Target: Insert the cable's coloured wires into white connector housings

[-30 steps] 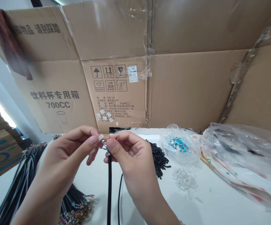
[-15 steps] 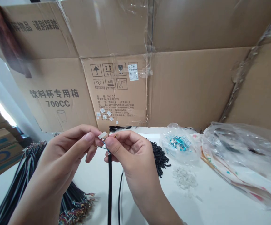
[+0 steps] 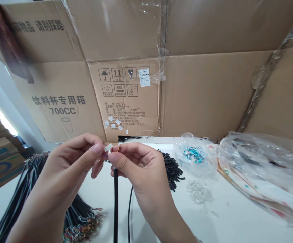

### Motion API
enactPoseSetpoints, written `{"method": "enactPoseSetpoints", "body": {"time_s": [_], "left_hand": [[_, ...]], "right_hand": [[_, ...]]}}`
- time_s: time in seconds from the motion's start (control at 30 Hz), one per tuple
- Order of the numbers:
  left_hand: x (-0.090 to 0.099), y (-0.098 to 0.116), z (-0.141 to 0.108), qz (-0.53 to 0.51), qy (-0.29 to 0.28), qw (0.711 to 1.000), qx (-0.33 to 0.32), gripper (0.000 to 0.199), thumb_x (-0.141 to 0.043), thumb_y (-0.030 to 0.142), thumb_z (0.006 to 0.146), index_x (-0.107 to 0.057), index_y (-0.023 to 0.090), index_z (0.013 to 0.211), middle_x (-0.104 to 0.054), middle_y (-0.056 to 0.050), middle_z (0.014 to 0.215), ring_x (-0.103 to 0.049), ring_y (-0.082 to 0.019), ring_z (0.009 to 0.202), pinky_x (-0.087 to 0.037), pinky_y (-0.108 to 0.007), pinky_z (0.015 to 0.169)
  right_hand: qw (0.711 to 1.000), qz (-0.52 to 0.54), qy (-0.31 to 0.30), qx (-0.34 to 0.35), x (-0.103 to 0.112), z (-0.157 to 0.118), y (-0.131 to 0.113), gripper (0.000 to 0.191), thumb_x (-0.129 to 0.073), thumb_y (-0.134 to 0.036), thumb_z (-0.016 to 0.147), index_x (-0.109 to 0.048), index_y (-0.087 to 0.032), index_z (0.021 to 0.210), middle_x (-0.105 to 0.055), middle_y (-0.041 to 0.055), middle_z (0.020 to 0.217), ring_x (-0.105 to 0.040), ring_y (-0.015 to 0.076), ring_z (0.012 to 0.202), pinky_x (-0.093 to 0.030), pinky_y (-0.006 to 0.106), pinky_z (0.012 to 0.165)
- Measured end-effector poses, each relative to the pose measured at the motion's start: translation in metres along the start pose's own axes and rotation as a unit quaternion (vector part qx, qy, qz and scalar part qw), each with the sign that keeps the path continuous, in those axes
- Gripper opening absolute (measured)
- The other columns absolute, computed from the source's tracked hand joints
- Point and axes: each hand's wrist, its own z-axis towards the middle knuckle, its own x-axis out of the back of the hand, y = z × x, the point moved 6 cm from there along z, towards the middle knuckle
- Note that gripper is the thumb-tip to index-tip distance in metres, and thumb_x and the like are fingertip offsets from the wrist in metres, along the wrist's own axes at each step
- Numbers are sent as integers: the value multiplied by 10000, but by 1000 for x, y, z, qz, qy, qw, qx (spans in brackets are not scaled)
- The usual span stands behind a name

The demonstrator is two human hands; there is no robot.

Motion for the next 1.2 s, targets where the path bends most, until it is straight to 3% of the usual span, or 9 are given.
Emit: {"method": "enactPoseSetpoints", "body": {"time_s": [0.27,0.47,0.7,0.83,1.03,1.2], "left_hand": [[-2,3,-3,-18,-18,1000,9,259,-664,308,888,-604,190,666,-522,60,508,-464,-34,458,-402,-85,463],[-5,2,1,-73,-18,997,12,269,-762,228,813,-575,174,627,-610,49,591,-473,-22,442,-405,-77,421],[0,-7,2,-89,-25,995,39,120,-787,309,808,-719,256,891,-640,59,620,-469,-13,431,-383,-62,401],[1,-2,-1,-55,-24,998,27,188,-741,403,839,-743,224,782,-650,32,635,-474,-18,455,-408,-74,430],[0,6,0,-13,-6,1000,25,110,-761,216,780,-720,218,678,-537,57,506,-460,-38,452,-396,-74,415],[2,1,1,-15,5,999,50,98,-765,195,738,-706,207,660,-502,67,486,-456,-43,440,-388,-91,410]], "right_hand": [[1000,1,-8,4,0,-2,-2,95,-817,-282,785,-766,-209,754,-707,-16,753,-588,35,612,-508,116,592],[1000,15,3,7,1,0,-5,125,-824,-275,763,-748,-192,710,-684,-16,720,-588,44,573,-523,138,575],[1000,5,-12,4,0,-1,-5,111,-812,-277,771,-757,-191,729,-698,-4,733,-600,60,607,-529,144,579],[1000,3,-24,2,-3,-2,-4,111,-804,-264,788,-757,-192,717,-695,-13,723,-594,45,614,-516,118,579],[999,-36,-32,-3,-4,-3,-2,141,-796,-302,803,-739,-199,725,-682,-8,739,-597,67,663,-524,140,604],[998,-50,-34,-7,-1,-2,-1,143,-785,-303,818,-726,-194,748,-665,-25,741,-588,39,632,-517,111,596]]}}
